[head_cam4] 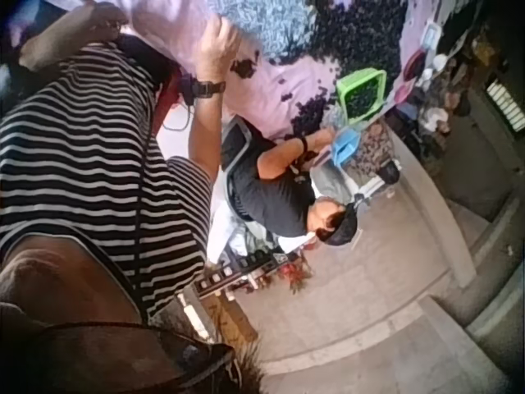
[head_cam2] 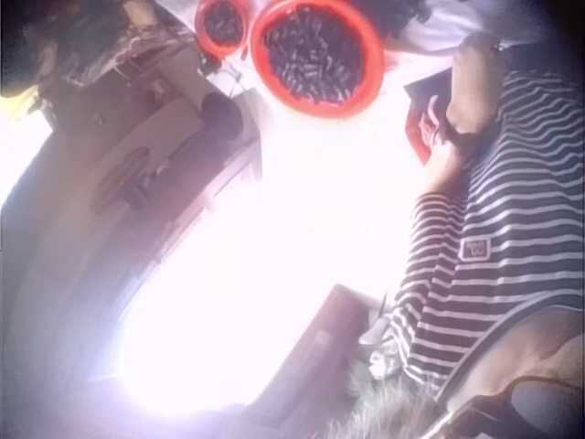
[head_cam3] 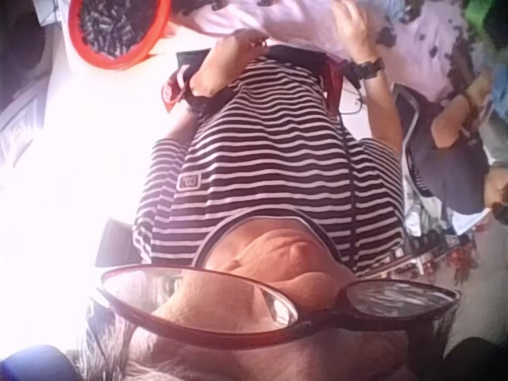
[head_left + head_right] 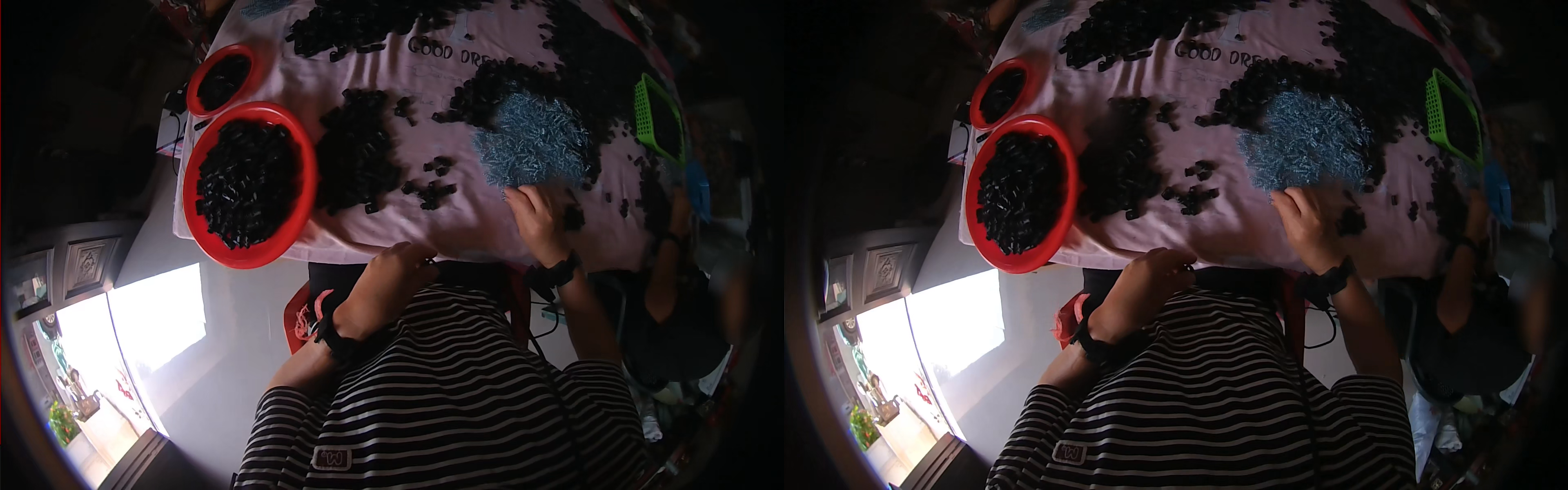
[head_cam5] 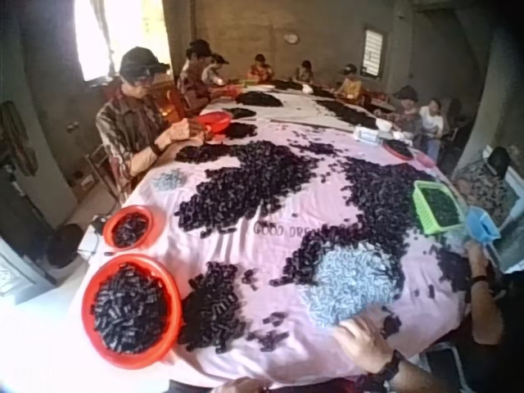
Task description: Assembling small black plastic or rubber shoe components by hand at a table.
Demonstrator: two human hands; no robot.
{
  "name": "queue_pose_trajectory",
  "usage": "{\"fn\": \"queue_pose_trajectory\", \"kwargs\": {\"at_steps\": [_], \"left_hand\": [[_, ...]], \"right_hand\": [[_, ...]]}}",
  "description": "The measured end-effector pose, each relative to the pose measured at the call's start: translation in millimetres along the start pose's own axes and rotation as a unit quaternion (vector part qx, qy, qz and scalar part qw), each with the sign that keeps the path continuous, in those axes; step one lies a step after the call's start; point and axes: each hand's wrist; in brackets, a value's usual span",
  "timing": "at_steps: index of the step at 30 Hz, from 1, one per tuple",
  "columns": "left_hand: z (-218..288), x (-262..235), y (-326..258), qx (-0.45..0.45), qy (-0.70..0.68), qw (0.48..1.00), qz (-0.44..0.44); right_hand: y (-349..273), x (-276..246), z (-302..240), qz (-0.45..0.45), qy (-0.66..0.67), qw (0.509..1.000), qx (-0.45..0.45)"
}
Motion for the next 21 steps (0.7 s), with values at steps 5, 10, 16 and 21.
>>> {"fn": "queue_pose_trajectory", "kwargs": {"at_steps": [5,10,16,21], "left_hand": [[-6.6,-6.5,-1.7,-0.006,-0.046,0.999,0.020],[-15.5,-4.6,0.5,0.024,-0.132,0.990,0.046],[-19.4,-0.3,0.4,-0.086,-0.337,0.937,0.015],[-8.0,-7.7,5.7,-0.147,-0.448,0.882,-0.028]], "right_hand": [[5.1,8.8,0.3,0.035,0.050,0.995,0.075],[10.8,5.9,-16.1,-0.030,0.042,0.998,0.038],[26.9,2.2,-42.4,0.054,0.066,0.990,0.114],[52.9,-4.8,-80.7,0.042,0.183,0.967,0.175]]}}
Point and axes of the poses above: each hand's wrist, its own y-axis towards the middle knuckle, its own x-axis out of the palm, z = x × y, and after that the axes turned 11 degrees about z, right-handed
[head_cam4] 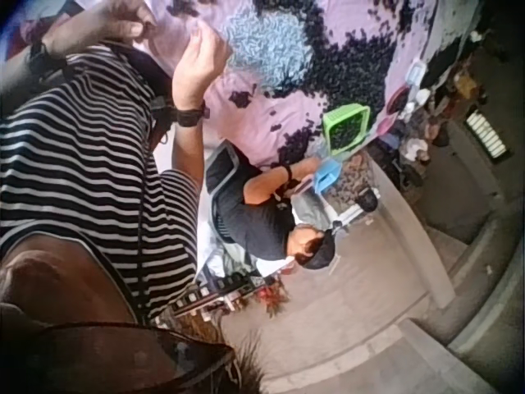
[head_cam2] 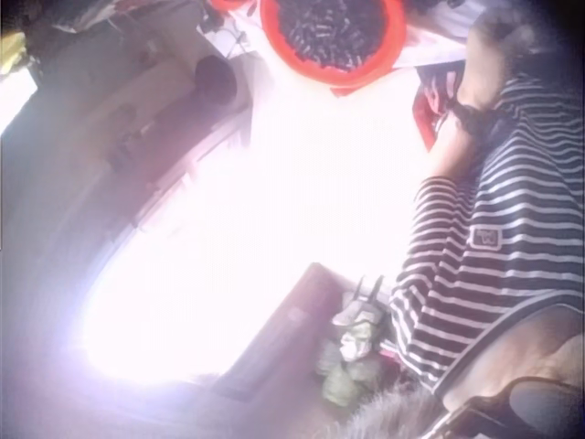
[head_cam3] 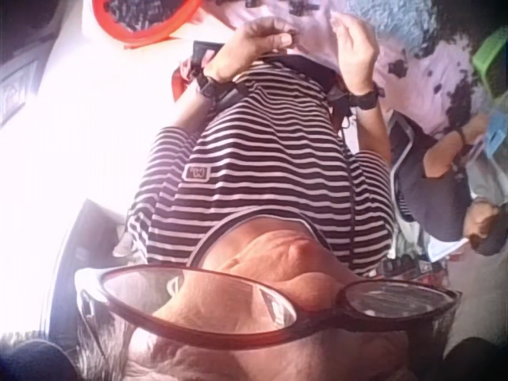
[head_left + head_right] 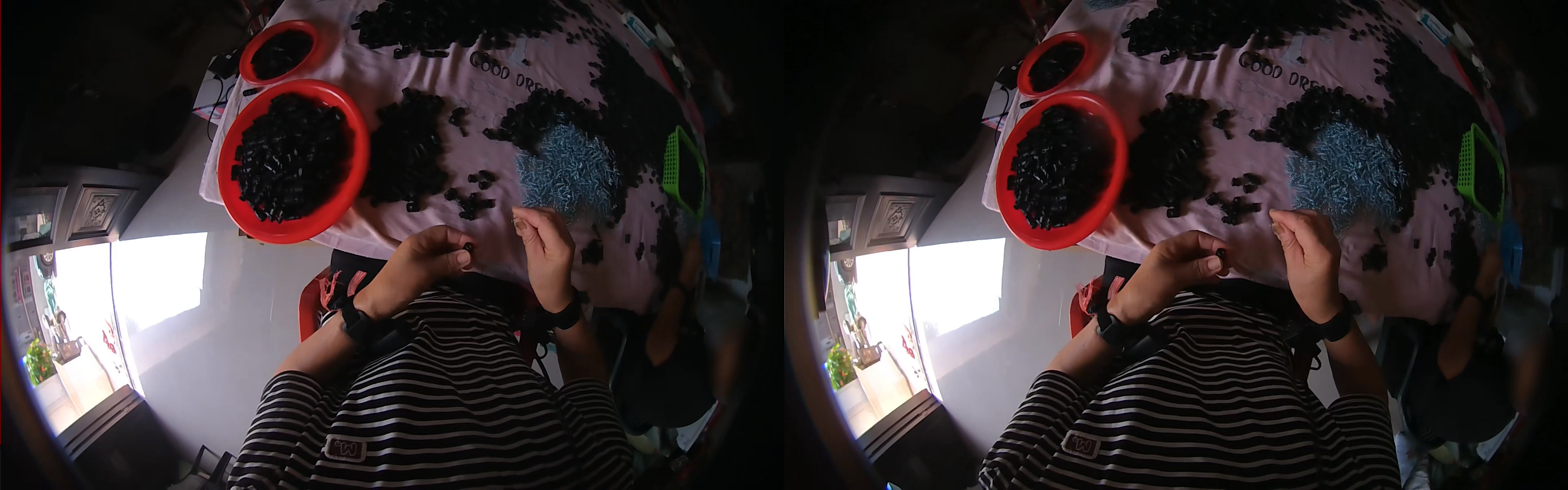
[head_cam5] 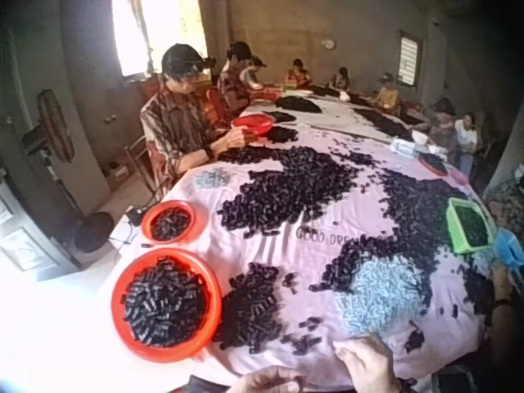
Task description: Assembling small black plastic or rubber shoe components by hand at a table.
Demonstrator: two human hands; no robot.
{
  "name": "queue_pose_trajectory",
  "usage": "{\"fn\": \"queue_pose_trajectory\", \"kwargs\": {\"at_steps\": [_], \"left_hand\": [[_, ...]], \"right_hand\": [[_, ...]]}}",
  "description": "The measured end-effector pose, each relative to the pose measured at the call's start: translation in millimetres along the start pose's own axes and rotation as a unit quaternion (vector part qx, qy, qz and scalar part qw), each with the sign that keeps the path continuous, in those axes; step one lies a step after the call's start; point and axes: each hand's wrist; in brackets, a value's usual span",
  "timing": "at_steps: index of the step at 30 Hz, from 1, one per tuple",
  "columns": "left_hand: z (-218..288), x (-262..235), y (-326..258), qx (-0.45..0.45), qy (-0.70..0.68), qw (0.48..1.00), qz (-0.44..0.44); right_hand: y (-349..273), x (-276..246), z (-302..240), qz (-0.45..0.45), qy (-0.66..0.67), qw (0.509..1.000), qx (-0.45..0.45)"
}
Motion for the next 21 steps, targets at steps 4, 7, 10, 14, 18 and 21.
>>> {"fn": "queue_pose_trajectory", "kwargs": {"at_steps": [4,7,10,14,18,21], "left_hand": [[0.6,-0.3,2.9,0.027,-0.057,0.998,-0.009],[-5.7,0.5,5.3,0.056,-0.072,0.996,0.000],[-13.3,-1.1,9.1,0.114,-0.035,0.993,0.003],[-15.1,0.0,8.4,0.137,-0.017,0.990,0.015],[-12.3,1.0,6.5,0.150,0.025,0.988,0.032],[-8.4,3.5,3.2,0.149,0.056,0.986,0.054]], "right_hand": [[6.4,4.6,-29.6,-0.054,0.061,0.997,0.018],[5.9,9.0,-39.6,-0.077,0.107,0.989,0.066],[12.2,11.3,-46.0,-0.096,0.082,0.991,-0.030],[9.8,14.6,-44.7,-0.097,0.070,0.992,-0.042],[3.9,15.1,-45.2,-0.108,0.071,0.992,0.003],[1.0,15.2,-43.3,-0.111,0.112,0.986,0.060]]}}
Point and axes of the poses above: each hand's wrist, its own y-axis towards the middle knuckle, its own x-axis out of the palm, z = x × y, and after that the axes turned 11 degrees about z, right-handed
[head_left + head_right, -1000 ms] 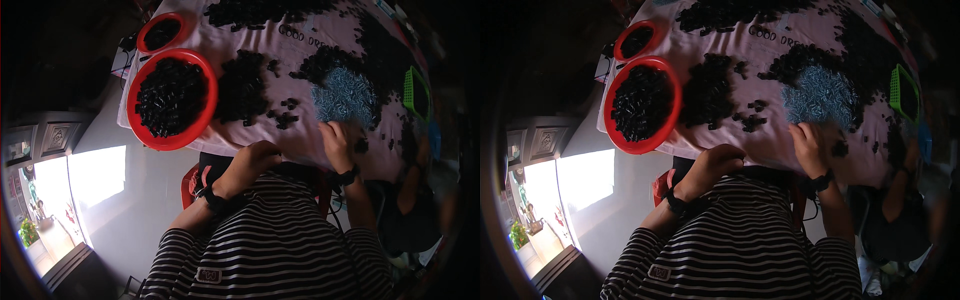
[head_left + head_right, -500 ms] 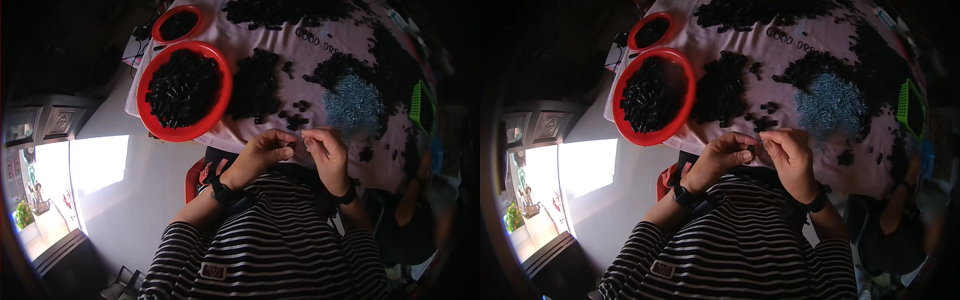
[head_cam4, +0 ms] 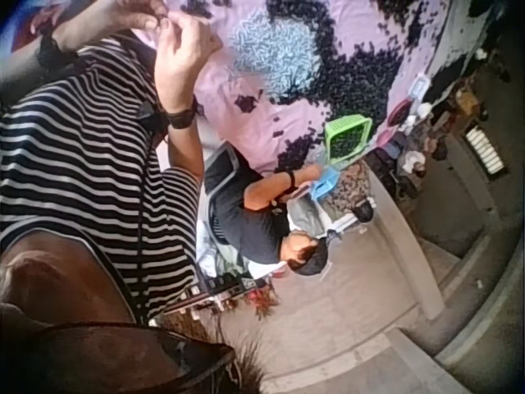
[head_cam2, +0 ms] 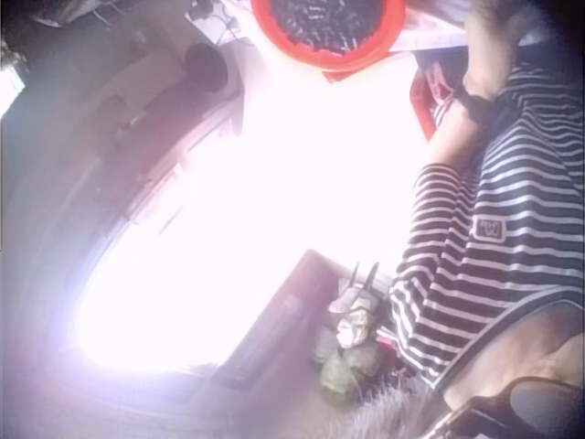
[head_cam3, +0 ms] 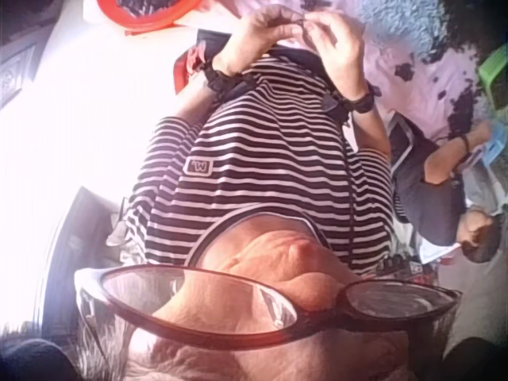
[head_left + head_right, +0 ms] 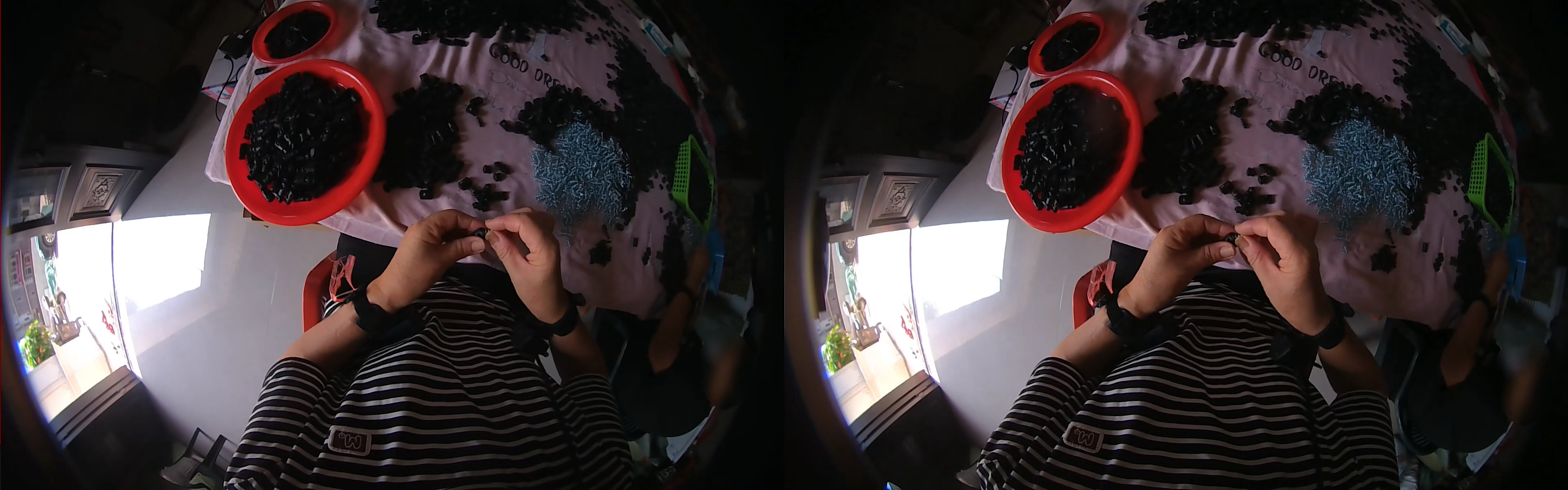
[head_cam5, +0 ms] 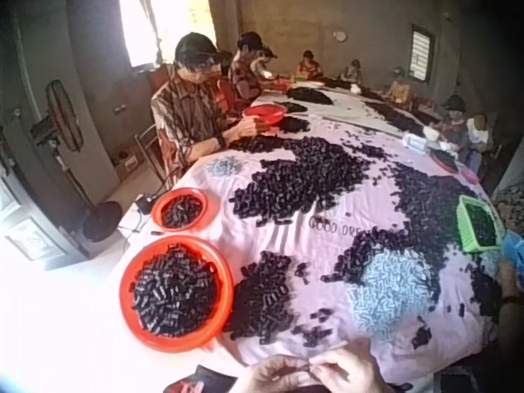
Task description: Assembling small black plastic or rubber shoe components by hand at a table.
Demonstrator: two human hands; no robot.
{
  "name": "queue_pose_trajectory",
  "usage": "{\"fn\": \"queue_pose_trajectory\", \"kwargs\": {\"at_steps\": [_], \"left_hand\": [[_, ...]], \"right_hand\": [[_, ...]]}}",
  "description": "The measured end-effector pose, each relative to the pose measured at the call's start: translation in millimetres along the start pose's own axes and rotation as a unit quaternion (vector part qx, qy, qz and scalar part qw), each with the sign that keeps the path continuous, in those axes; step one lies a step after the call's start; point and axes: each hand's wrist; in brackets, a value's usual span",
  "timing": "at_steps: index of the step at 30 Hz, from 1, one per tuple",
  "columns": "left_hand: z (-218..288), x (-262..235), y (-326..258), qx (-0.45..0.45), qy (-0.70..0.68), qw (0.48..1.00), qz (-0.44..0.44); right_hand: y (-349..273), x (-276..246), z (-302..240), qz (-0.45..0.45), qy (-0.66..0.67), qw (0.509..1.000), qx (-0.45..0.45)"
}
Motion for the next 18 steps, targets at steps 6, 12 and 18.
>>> {"fn": "queue_pose_trajectory", "kwargs": {"at_steps": [6,12,18], "left_hand": [[-0.5,0.0,1.5,-0.035,-0.022,0.999,0.002],[-5.0,-5.8,2.3,-0.057,-0.040,0.997,0.016],[-2.1,-4.5,4.4,-0.055,-0.055,0.997,-0.021]], "right_hand": [[-2.8,1.0,1.3,0.000,0.029,0.999,-0.013],[-0.8,1.0,4.9,-0.031,0.031,0.999,-0.025],[6.4,4.4,5.8,-0.003,-0.034,0.998,-0.054]]}}
Point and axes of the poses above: each hand's wrist, its own y-axis towards the middle knuckle, its own x-axis out of the palm, z = x × y, and after that the axes turned 11 degrees about z, right-handed
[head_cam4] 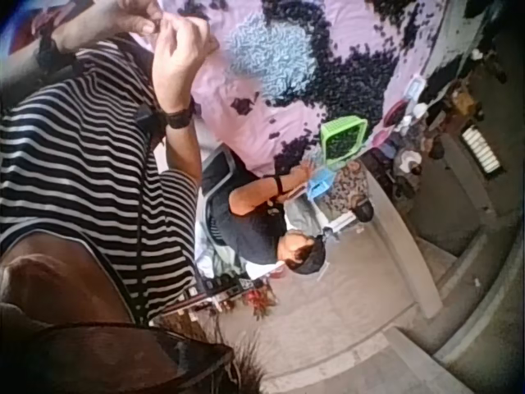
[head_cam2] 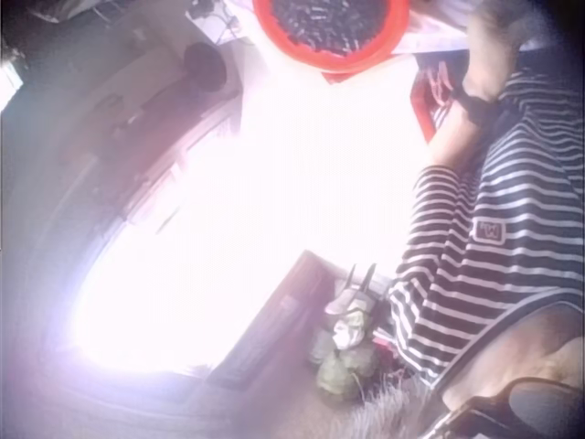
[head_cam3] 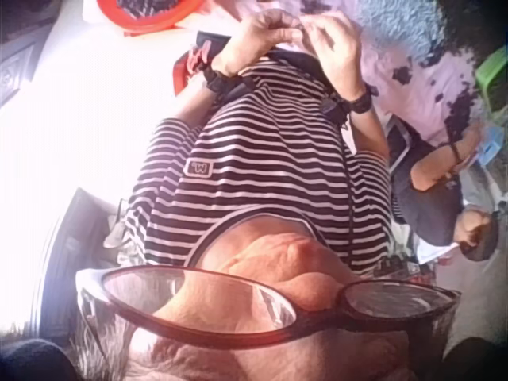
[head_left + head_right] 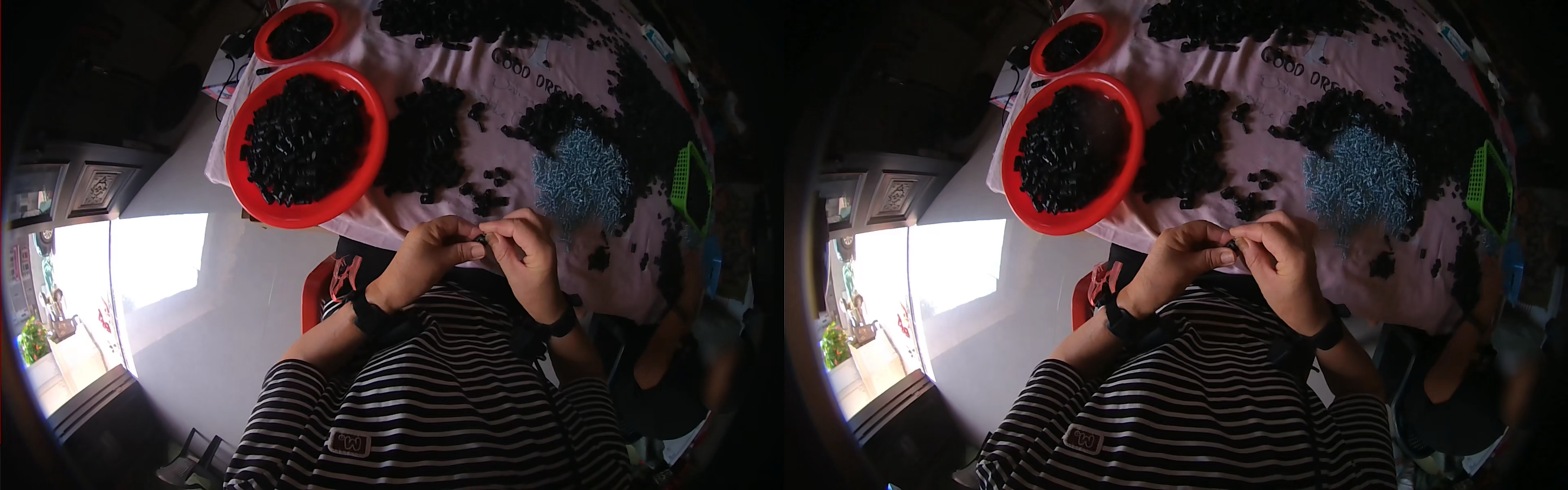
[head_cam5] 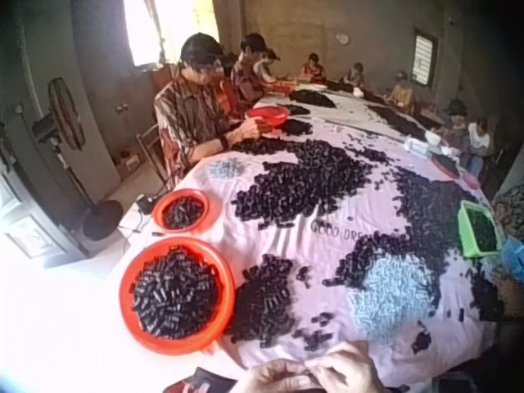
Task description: Assembling small black plastic or rubber shoe components by hand at a table.
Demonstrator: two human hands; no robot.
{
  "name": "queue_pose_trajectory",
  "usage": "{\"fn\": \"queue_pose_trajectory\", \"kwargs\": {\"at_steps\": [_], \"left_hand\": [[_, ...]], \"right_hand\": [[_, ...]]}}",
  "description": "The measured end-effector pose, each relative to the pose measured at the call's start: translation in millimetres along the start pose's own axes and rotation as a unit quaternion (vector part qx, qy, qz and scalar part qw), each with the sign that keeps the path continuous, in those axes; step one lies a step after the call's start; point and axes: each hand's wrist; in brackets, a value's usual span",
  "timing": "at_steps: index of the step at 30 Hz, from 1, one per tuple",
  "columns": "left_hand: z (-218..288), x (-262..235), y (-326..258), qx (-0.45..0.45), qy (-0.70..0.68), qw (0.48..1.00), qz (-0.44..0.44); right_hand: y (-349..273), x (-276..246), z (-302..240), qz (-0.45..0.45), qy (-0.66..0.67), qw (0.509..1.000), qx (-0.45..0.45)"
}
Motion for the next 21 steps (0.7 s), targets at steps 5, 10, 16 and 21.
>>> {"fn": "queue_pose_trajectory", "kwargs": {"at_steps": [5,10,16,21], "left_hand": [[5.6,1.0,1.7,0.009,0.043,0.999,0.014],[3.4,-1.3,3.2,-0.001,0.003,0.999,0.033],[3.8,2.7,2.6,0.077,0.167,0.981,0.064],[13.9,6.0,2.2,0.098,0.219,0.968,0.073]], "right_hand": [[2.0,-0.3,-3.6,0.012,-0.007,1.000,-0.011],[2.4,-0.1,-6.2,0.025,-0.059,0.994,-0.083],[0.1,0.9,-1.9,0.030,-0.073,0.994,-0.070],[-0.5,1.4,-2.1,0.041,-0.086,0.991,-0.093]]}}
Point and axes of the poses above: each hand's wrist, its own y-axis towards the middle knuckle, its own x-axis out of the palm, z = x × y, and after that the axes turned 11 degrees about z, right-handed
